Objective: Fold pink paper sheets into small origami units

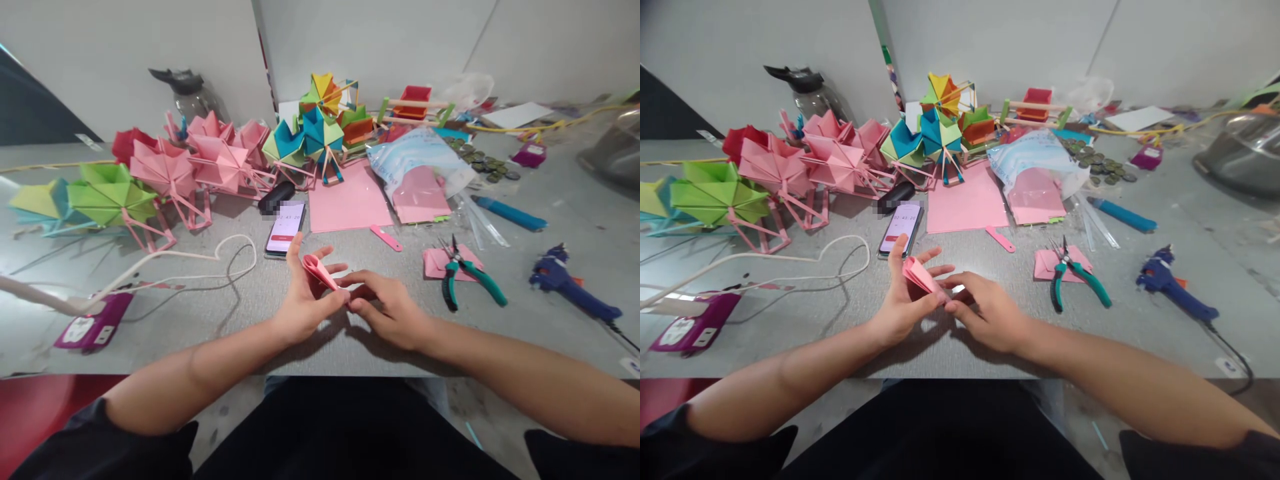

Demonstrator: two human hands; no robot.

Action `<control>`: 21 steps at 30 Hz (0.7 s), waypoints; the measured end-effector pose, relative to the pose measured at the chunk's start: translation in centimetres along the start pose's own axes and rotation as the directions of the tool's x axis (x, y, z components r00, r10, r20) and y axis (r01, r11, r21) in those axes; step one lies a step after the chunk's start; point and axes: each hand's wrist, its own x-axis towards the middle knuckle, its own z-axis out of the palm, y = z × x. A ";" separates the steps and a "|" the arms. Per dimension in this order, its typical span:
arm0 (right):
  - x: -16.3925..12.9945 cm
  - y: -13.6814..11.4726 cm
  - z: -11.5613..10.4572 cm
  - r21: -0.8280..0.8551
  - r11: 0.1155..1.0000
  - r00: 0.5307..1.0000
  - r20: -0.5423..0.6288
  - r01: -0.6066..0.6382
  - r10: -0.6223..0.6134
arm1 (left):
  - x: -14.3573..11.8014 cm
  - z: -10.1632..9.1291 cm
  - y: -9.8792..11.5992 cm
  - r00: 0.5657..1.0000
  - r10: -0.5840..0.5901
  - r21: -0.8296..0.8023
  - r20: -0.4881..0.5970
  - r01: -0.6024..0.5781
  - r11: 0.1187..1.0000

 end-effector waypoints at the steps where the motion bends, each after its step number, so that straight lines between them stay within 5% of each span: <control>1: 0.0 0.1 0.0 0.009 0.999 0.999 -0.021 -0.039 0.040 | 0.0 0.0 0.1 1.000 -0.001 -0.023 0.016 0.001 1.000; 16: 0.0 0.0 -0.7 -0.098 0.983 0.983 -0.113 -0.159 0.147 | 0.2 0.0 2.6 0.989 -0.123 -0.251 0.082 0.139 0.958; 21: 0.2 0.7 -1.0 -0.089 0.963 0.951 -0.201 -0.256 0.235 | 0.0 -0.3 2.8 0.958 -0.163 -0.334 0.236 0.237 0.913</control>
